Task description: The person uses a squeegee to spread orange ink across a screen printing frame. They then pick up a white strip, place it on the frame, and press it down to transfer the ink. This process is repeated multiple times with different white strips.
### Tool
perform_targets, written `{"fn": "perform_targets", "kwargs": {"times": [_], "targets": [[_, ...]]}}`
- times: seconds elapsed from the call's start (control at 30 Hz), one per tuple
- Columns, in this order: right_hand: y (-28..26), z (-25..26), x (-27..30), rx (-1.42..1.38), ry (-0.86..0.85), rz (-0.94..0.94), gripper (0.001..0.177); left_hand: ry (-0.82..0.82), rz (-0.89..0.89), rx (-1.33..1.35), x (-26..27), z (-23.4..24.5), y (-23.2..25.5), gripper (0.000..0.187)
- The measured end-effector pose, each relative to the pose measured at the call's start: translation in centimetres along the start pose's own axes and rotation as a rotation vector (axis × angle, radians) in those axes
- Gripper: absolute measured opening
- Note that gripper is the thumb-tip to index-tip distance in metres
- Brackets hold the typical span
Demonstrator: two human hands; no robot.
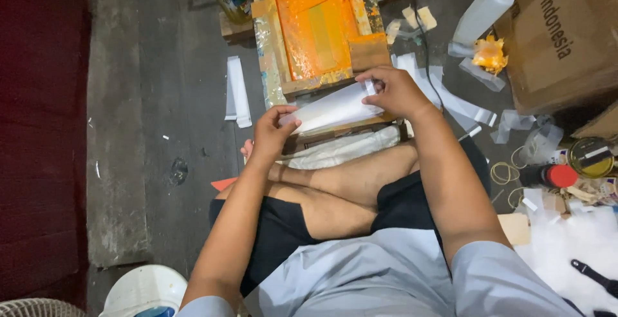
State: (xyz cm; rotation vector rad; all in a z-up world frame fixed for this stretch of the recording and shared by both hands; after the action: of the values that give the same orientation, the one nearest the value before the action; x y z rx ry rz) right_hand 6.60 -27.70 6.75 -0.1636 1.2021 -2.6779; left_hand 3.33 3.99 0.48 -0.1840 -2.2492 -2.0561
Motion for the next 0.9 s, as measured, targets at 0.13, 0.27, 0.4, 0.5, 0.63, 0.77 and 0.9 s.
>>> {"fn": "perform_targets", "kwargs": {"times": [0.13, 0.27, 0.4, 0.5, 0.63, 0.77, 0.9], "targets": [[0.5, -0.2, -0.4, -0.112, -0.002, -0.008, 0.052, 0.019, 0.008, 0.094, -1.3, 0.3, -0.9, 0.036], [3.3, -0.6, -1.4, -0.313, 0.080, -0.032, 0.042, 0.063, 0.003, 0.318, -3.7, -0.5, -2.1, 0.023], [4.0, -1.4, -1.4, -0.520, 0.119, -0.062, 0.036, 0.047, 0.035, 0.804, -2.2, -2.0, -0.5, 0.030], [1.5, -1.7, -0.9, -0.541, 0.115, -0.043, 0.036, -0.069, 0.041, 1.018, -0.6, -3.0, 1.0, 0.033], [2.0, -4.0, -1.2, -0.538, 0.103, -0.002, 0.037, -0.074, 0.060, 1.008, -0.6, -4.5, -0.7, 0.012], [-0.3, -5.7, -1.1, -0.582, 0.038, -0.014, 0.036, -0.127, 0.082, 0.604, 0.1, -7.0, -0.3, 0.054], [-2.5, -5.8, -0.8, -0.567, -0.007, -0.044, 0.033, -0.144, 0.094, 0.439, -1.9, -7.1, -5.8, 0.064]]}}
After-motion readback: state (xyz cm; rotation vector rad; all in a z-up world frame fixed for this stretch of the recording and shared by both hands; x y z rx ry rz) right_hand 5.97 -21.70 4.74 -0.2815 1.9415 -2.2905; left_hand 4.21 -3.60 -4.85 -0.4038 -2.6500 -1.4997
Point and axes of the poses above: each hand's wrist, its own x-axis away from the middle knuckle, its own z-axis out of the back of the hand, y = z × x, the point moved 1 cm from there along -x, towards the middle knuckle, and after that the axes turned 11 degrees about x, right-handed, at the moved point
